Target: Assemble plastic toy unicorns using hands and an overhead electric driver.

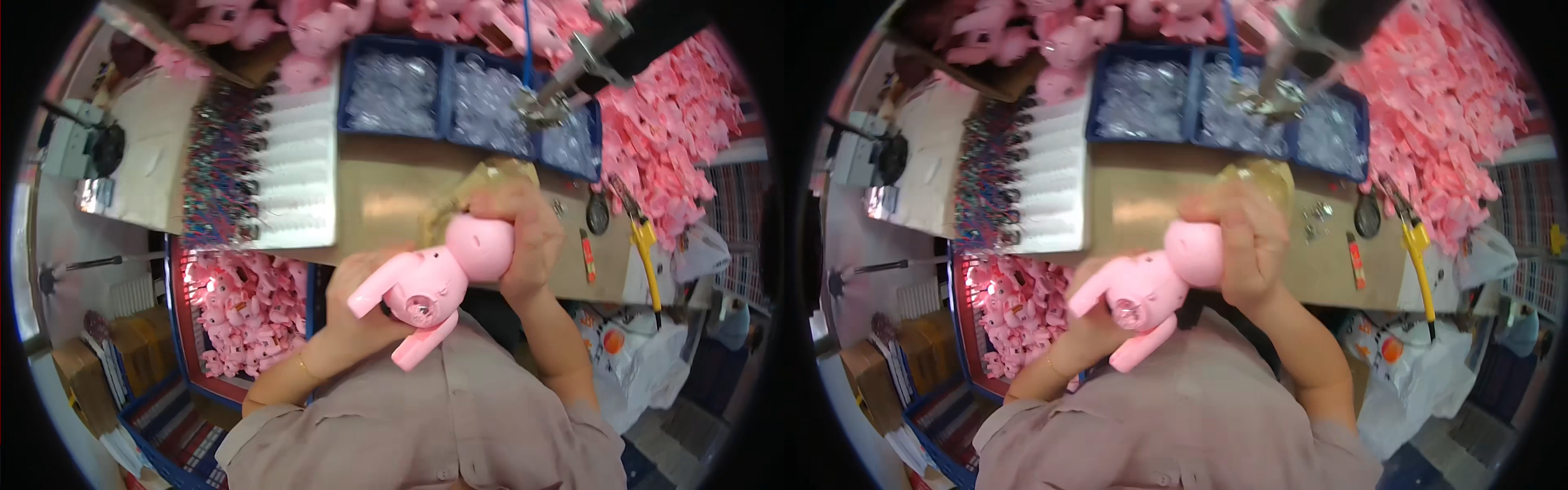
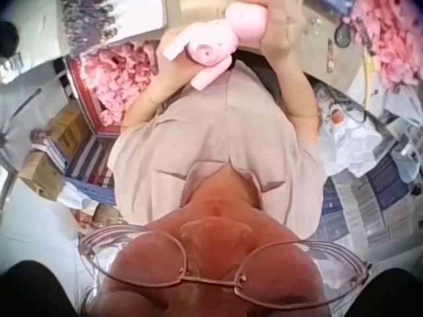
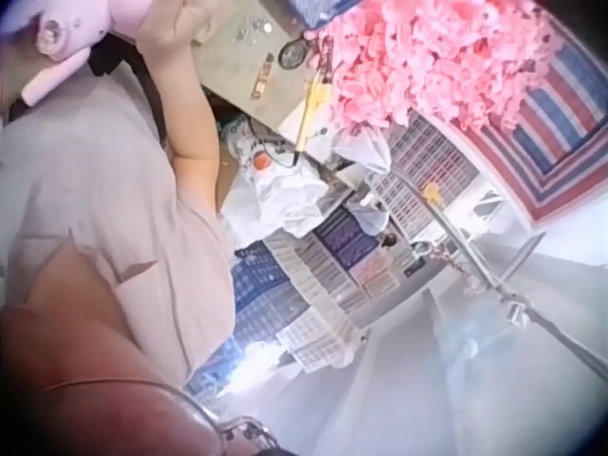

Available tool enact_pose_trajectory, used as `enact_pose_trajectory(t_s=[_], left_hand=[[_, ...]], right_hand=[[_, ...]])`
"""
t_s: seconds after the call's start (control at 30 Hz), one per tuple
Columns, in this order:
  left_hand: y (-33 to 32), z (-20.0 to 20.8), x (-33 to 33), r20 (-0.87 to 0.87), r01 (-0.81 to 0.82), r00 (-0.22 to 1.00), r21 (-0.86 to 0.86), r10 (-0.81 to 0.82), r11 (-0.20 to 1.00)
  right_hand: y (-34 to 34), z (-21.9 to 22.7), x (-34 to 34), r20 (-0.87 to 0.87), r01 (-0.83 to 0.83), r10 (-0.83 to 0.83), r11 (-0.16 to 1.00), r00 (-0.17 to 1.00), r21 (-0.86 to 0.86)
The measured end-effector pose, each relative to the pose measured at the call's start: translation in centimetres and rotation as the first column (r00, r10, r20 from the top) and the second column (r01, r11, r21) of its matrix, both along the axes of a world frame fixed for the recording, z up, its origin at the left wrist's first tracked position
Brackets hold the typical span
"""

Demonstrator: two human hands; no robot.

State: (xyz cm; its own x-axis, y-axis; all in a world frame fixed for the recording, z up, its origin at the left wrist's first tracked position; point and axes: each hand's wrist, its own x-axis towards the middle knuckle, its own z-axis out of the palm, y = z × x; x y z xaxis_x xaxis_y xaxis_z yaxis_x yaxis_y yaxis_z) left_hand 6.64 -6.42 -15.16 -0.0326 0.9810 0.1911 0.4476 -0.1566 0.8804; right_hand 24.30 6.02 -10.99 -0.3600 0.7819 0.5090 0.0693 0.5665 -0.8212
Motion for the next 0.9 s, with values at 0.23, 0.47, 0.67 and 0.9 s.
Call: enact_pose_trajectory(t_s=[0.23, 0.47, 0.67, 0.9], left_hand=[[-5.5, 2.1, -15.2, 0.191, 0.417, 0.904, -0.584, -0.381, 0.696], [-17.8, -4.1, -27.8, -0.441, -0.465, 0.689, -0.878, -0.574, 0.117], [3.2, 8.1, -15.6, 0.081, 0.412, 0.870, -0.660, -0.486, 0.628], [29.3, 9.2, -8.2, -0.555, 0.078, 0.745, 0.623, 0.369, 0.779]], right_hand=[[1.9, 0.8, 2.3, 0.167, 0.239, -0.264, 0.958, 0.950, 0.157], [14.6, 12.2, 2.2, -0.363, 0.489, -0.380, 0.826, 0.851, 0.282], [18.1, 15.4, 0.0, -0.319, -0.010, 0.001, 1.000, 0.948, -0.027], [12.7, 16.3, 3.7, -0.099, 0.158, -0.154, 0.987, 0.983, 0.034]])
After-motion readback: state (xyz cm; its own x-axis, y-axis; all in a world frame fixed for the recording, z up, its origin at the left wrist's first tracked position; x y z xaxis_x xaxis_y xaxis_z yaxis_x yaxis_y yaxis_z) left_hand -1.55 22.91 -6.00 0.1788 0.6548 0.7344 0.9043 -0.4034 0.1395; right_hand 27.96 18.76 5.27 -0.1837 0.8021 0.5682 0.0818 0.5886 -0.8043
